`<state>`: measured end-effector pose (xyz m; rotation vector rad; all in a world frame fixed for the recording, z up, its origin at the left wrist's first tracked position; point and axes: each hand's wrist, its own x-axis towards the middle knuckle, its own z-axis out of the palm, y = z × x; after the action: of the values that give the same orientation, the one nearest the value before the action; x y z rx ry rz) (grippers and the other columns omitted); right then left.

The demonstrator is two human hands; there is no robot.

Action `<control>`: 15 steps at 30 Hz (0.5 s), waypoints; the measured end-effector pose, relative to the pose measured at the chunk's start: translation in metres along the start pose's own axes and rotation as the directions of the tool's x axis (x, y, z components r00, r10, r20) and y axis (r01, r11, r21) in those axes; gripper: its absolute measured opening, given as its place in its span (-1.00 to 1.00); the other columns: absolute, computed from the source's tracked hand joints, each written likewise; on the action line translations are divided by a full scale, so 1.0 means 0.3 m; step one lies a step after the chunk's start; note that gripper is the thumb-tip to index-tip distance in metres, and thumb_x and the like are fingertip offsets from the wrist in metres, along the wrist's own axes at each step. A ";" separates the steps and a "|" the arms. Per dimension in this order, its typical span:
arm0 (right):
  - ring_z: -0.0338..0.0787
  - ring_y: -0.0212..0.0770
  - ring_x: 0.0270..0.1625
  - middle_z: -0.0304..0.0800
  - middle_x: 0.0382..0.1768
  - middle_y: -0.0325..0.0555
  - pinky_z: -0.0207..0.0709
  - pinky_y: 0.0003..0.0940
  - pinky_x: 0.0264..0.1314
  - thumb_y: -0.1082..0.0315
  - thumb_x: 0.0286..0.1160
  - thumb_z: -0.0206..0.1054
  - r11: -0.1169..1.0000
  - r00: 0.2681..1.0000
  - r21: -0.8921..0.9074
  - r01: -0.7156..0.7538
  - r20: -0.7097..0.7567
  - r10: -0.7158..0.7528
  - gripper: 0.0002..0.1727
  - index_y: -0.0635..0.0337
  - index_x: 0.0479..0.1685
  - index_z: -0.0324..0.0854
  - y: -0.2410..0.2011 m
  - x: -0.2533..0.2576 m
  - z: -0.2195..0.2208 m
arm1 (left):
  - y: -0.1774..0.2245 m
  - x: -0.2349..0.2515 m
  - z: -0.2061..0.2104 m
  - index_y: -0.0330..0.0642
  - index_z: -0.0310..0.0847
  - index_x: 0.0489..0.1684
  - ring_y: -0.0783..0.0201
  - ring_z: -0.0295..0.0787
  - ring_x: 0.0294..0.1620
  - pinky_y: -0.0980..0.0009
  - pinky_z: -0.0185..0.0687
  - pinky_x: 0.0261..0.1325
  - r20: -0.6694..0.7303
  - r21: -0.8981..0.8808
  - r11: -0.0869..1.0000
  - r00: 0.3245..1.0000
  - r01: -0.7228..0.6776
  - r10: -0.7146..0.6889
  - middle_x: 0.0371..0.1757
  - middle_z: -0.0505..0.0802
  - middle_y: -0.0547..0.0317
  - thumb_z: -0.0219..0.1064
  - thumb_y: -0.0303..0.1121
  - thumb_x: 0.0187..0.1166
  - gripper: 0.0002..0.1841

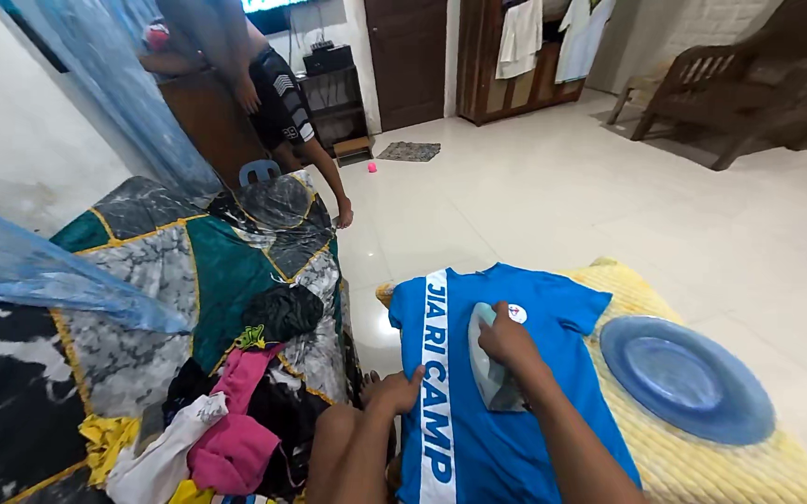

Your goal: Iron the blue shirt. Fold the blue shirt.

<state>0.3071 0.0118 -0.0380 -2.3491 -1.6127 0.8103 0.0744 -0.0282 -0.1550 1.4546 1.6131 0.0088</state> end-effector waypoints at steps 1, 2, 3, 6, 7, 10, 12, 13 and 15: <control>0.85 0.28 0.21 0.81 0.16 0.26 0.69 0.30 0.20 0.10 0.64 0.28 1.000 1.000 0.003 -0.002 -0.002 0.002 -0.24 0.02 0.81 0.09 0.011 -0.018 0.005 | 0.002 -0.002 -0.001 -0.15 0.68 0.41 -0.09 0.68 0.49 -0.28 0.44 0.55 0.000 0.001 1.000 1.000 -0.004 0.004 0.36 0.80 -0.17 -0.32 0.47 0.68 -0.07; 0.85 0.28 0.20 0.82 0.15 0.26 0.69 0.30 0.20 0.09 0.66 0.27 1.000 1.000 0.005 -0.001 -0.004 0.001 -0.25 0.01 0.81 0.10 0.022 -0.043 0.010 | 0.002 -0.002 -0.001 -0.14 0.67 0.41 -0.08 0.68 0.49 -0.28 0.44 0.56 -0.001 0.003 1.000 1.000 -0.005 0.005 0.36 0.80 -0.16 -0.32 0.48 0.68 -0.07; 0.85 0.29 0.19 0.82 0.14 0.26 0.69 0.30 0.20 0.08 0.68 0.26 1.000 1.000 0.004 -0.003 -0.002 0.003 -0.27 0.00 0.81 0.10 0.033 -0.072 0.015 | 0.001 -0.002 0.000 -0.14 0.68 0.41 -0.09 0.69 0.48 -0.28 0.45 0.55 -0.004 0.000 1.000 1.000 -0.007 0.007 0.36 0.81 -0.17 -0.31 0.48 0.68 -0.07; 0.87 0.29 0.14 0.83 0.10 0.26 0.70 0.30 0.18 0.05 0.72 0.23 1.000 1.000 -0.009 -0.015 0.017 0.016 -0.28 -0.03 0.82 0.10 0.066 -0.164 0.028 | 0.006 -0.011 0.000 -0.16 0.67 0.41 -0.09 0.71 0.46 -0.27 0.48 0.53 -0.004 -0.018 1.000 1.000 -0.013 0.013 0.34 0.81 -0.17 -0.29 0.45 0.70 -0.09; 0.87 0.29 0.13 0.84 0.09 0.26 0.70 0.30 0.17 0.04 0.72 0.23 1.000 1.000 -0.018 -0.018 0.022 0.019 -0.29 -0.04 0.82 0.10 0.077 -0.191 0.033 | 0.008 -0.014 -0.001 -0.16 0.67 0.41 -0.09 0.71 0.46 -0.27 0.47 0.53 -0.002 -0.018 1.000 1.000 -0.015 0.015 0.35 0.81 -0.17 -0.29 0.45 0.70 -0.09; 0.89 0.27 0.09 0.85 0.04 0.23 0.72 0.28 0.14 0.03 0.73 0.22 0.999 0.999 -0.048 -0.024 0.035 0.026 -0.29 -0.04 0.81 0.10 0.094 -0.256 0.046 | 0.012 -0.019 -0.006 -0.17 0.68 0.40 -0.09 0.70 0.48 -0.28 0.46 0.54 -0.003 0.004 1.000 1.000 -0.010 0.010 0.35 0.81 -0.18 -0.32 0.45 0.70 -0.08; 0.89 0.28 0.07 0.86 0.02 0.23 0.72 0.29 0.12 0.04 0.73 0.22 0.998 0.999 -0.053 -0.028 0.038 0.030 -0.29 -0.03 0.82 0.09 0.099 -0.263 0.051 | 0.015 -0.026 -0.007 -0.20 0.68 0.40 -0.12 0.69 0.48 -0.29 0.47 0.53 -0.009 0.002 1.000 1.000 -0.004 0.004 0.35 0.80 -0.22 -0.30 0.45 0.70 -0.08; 0.89 0.28 0.07 0.85 0.02 0.24 0.72 0.29 0.12 0.05 0.73 0.22 0.998 0.999 -0.050 -0.028 0.036 0.029 -0.29 -0.02 0.81 0.09 0.097 -0.255 0.050 | 0.014 -0.025 -0.006 -0.20 0.68 0.40 -0.13 0.69 0.47 -0.29 0.47 0.53 -0.011 -0.002 1.000 1.000 -0.002 0.002 0.35 0.80 -0.22 -0.29 0.45 0.70 -0.08; 0.88 0.29 0.10 0.85 0.05 0.26 0.71 0.31 0.13 0.06 0.71 0.24 0.999 1.000 -0.039 -0.020 0.021 0.021 -0.29 -0.01 0.81 0.11 0.085 -0.216 0.041 | 0.009 -0.021 -0.001 -0.18 0.69 0.38 -0.10 0.72 0.45 -0.29 0.49 0.51 -0.014 -0.008 1.000 1.000 -0.004 0.004 0.33 0.82 -0.19 -0.29 0.46 0.70 -0.08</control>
<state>0.3041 -0.0587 -0.0379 -2.3956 -1.6294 0.8186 0.0755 -0.0320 -0.1495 1.4541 1.6198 0.0281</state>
